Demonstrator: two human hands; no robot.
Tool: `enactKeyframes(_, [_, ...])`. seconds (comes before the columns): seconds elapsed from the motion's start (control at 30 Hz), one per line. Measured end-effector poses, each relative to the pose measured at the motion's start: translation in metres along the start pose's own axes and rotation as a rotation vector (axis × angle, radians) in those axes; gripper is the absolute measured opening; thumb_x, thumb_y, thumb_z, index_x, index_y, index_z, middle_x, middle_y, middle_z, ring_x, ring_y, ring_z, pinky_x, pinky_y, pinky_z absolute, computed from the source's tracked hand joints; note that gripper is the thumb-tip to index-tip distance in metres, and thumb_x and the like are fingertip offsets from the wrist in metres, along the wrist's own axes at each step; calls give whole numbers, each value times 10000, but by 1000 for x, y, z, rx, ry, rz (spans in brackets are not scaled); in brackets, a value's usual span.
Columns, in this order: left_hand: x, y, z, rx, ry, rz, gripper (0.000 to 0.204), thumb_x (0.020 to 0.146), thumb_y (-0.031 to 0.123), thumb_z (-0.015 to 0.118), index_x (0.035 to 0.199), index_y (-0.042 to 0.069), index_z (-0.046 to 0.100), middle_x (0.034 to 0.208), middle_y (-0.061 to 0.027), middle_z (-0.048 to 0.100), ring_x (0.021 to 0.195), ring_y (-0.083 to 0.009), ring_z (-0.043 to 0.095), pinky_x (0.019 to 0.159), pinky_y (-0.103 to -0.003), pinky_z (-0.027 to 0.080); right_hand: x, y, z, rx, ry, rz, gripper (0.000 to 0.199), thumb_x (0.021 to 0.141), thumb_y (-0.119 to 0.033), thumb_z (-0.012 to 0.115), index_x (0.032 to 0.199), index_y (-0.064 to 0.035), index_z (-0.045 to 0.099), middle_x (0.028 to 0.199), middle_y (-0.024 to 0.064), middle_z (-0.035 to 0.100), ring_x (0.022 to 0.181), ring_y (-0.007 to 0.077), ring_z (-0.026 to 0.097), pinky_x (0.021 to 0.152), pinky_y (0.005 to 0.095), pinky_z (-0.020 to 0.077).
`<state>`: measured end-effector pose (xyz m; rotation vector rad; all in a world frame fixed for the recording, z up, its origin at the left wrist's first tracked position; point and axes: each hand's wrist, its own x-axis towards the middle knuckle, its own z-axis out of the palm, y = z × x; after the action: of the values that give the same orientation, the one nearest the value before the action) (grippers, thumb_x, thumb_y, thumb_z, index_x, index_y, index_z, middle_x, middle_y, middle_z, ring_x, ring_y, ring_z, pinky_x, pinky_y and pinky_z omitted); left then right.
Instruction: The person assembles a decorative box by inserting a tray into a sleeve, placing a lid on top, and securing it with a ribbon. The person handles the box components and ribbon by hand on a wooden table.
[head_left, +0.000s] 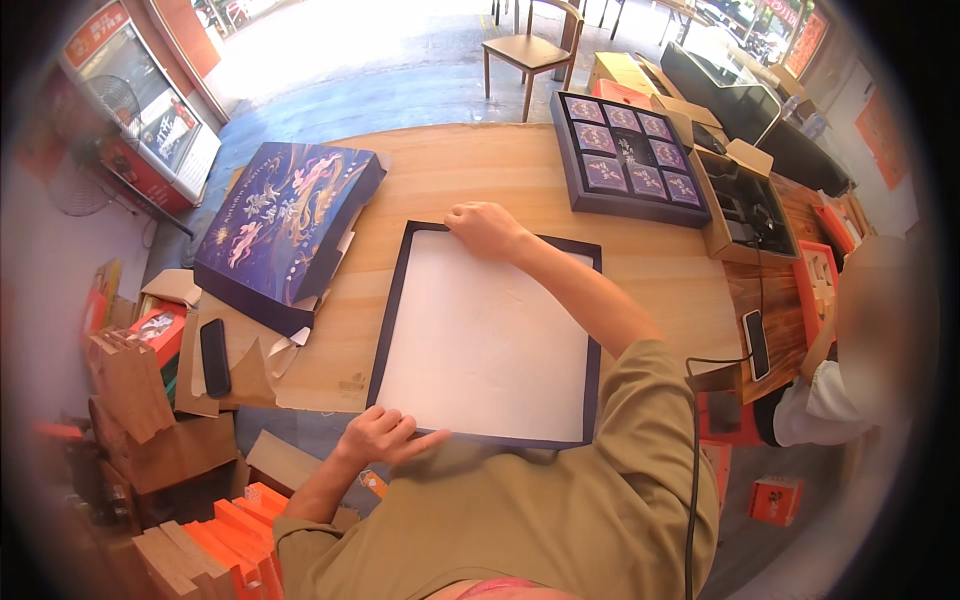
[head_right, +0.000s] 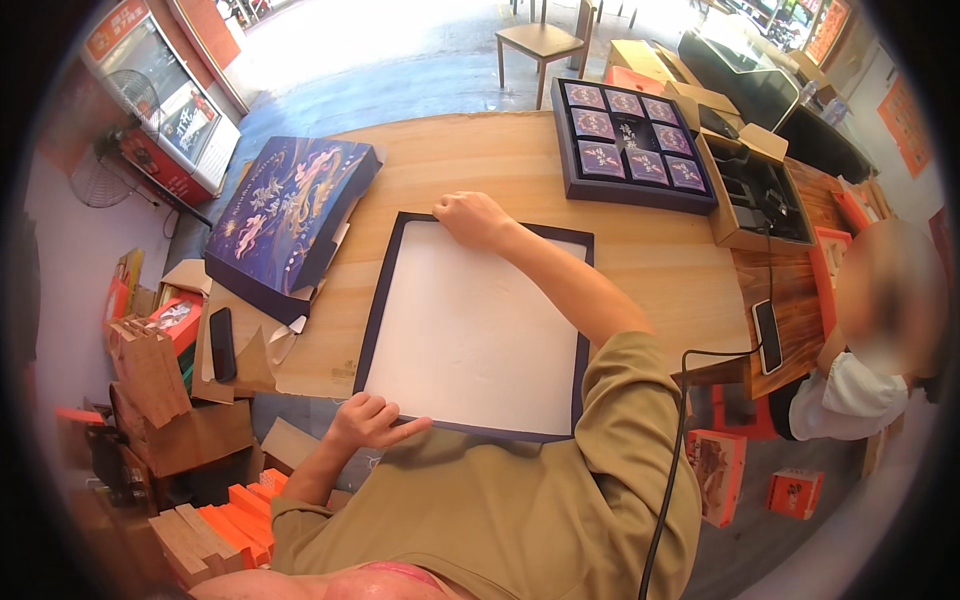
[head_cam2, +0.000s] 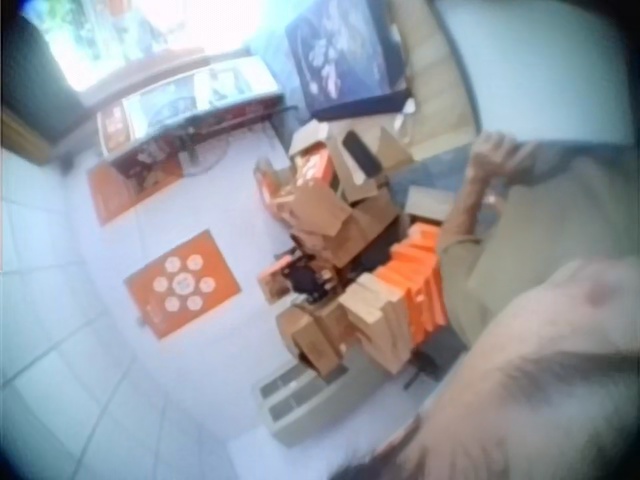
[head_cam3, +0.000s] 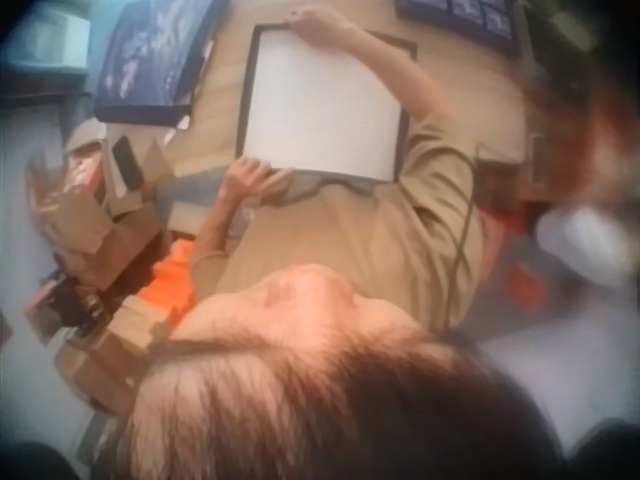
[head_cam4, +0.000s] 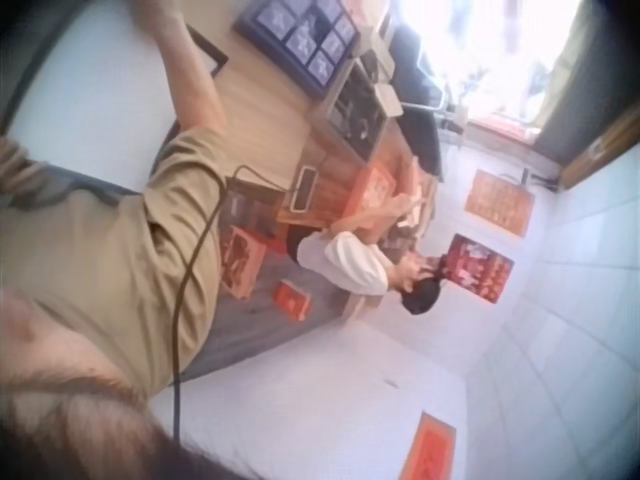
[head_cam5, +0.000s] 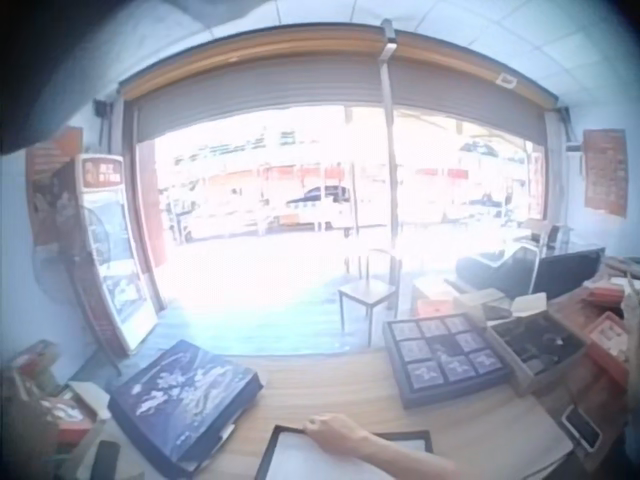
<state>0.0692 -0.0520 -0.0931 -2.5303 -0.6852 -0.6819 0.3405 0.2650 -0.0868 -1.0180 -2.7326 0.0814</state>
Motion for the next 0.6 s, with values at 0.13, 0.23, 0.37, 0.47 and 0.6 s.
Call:
enactKeyframes(0.13, [2,-5,-1,-6,-4,32,494,895,196,777,1322,445,758,734,31,282,600,-118,307,512,-258,219,-9,-6,-5,45,9,83,202,931,-108,628,1111,-40,691,1045,160,724,1046,349,720,875,454,586])
enactKeyframes(0.23, [1,-6,1,-13,-8,51,497,894,193,775,1325,440,759,731,28,271,595,-120,301,512,-260,218,-20,-6,-17,95,-34,132,321,911,-160,648,1209,-49,693,1060,167,734,1064,361,715,896,477,580])
enactKeyframes(0.37, [3,-5,0,-37,-26,42,510,884,182,769,1323,441,760,727,27,269,586,-120,302,509,-257,226,-33,8,-45,133,-194,180,381,881,-199,678,1229,-44,690,1068,170,757,1053,360,721,899,477,578])
enactKeyframes(0.47, [4,-6,0,-58,-16,17,569,879,123,706,1349,442,745,724,32,251,589,-116,287,510,-257,211,-50,27,-56,147,-261,169,407,881,-205,689,1253,-43,704,1094,175,766,1074,358,718,917,476,574])
enactKeyframes(0.6, [1,-7,2,-81,-12,-6,608,873,86,679,1360,445,737,726,34,243,594,-114,278,512,-258,205,-84,44,-71,140,-268,195,386,884,-205,701,1238,-51,730,1122,171,765,1104,359,709,938,475,570])
